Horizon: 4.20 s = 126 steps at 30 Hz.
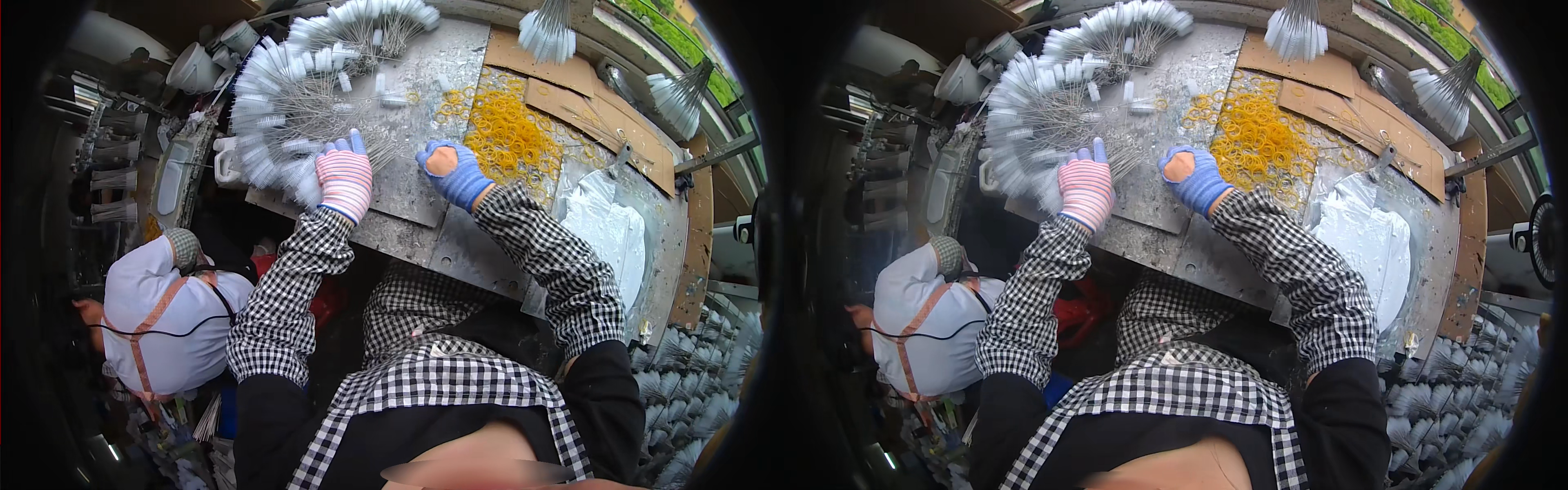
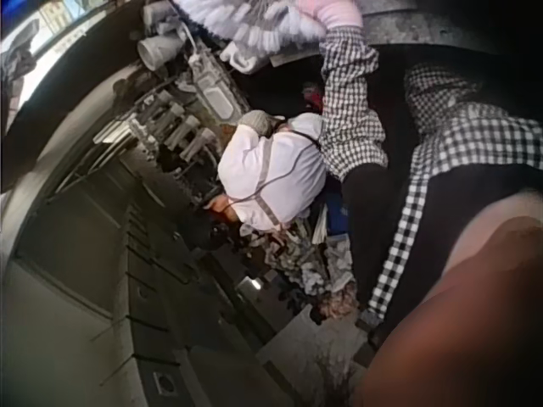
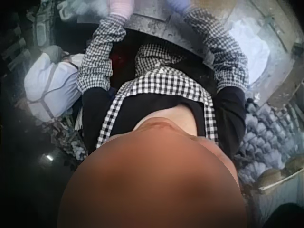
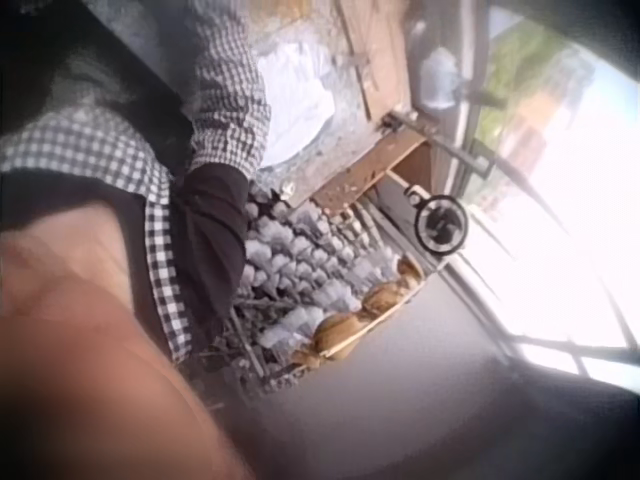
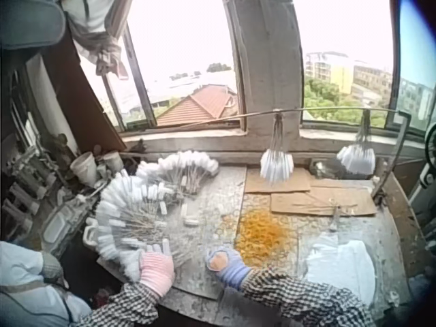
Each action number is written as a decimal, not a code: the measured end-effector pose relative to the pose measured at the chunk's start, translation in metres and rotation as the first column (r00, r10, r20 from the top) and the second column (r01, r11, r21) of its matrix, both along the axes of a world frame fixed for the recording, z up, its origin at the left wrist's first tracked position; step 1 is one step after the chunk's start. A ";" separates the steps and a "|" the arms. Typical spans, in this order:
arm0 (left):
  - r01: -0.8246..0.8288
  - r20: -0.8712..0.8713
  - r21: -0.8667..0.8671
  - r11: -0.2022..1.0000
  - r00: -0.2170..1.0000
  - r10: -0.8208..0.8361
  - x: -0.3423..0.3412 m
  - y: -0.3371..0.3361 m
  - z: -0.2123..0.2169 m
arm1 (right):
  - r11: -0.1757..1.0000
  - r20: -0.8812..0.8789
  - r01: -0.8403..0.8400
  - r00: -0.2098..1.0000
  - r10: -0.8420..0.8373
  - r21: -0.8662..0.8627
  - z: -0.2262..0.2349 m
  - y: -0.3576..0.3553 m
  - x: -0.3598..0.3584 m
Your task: Manually assembling large brush-like cleaning components by gathering bristles and securing them.
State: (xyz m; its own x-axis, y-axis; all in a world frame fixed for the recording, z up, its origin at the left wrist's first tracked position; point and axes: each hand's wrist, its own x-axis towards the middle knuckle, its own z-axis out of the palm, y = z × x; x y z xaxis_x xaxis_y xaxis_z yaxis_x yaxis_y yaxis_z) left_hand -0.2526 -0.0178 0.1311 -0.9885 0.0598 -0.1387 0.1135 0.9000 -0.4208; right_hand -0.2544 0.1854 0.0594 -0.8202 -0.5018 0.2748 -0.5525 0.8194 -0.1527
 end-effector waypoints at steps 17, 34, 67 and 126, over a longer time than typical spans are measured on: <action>0.095 -0.305 -0.044 0.995 0.947 -0.104 0.032 -0.027 -0.027 | 0.973 -0.256 -0.178 0.943 0.211 0.149 0.003 0.087 -0.143; 0.199 -0.340 0.082 0.977 0.927 -0.160 0.072 -0.040 -0.036 | 0.978 -0.413 -0.207 0.889 0.198 0.025 0.068 0.073 -0.121; -0.207 0.190 0.976 -0.060 0.957 -0.219 0.020 -0.134 0.061 | 0.599 0.504 0.223 0.788 0.354 -0.769 0.045 -0.156 0.060; 0.274 -0.232 0.956 -0.105 0.488 -0.841 0.089 0.067 -0.039 | 0.682 0.129 0.224 0.974 -0.188 -0.696 0.000 0.056 0.204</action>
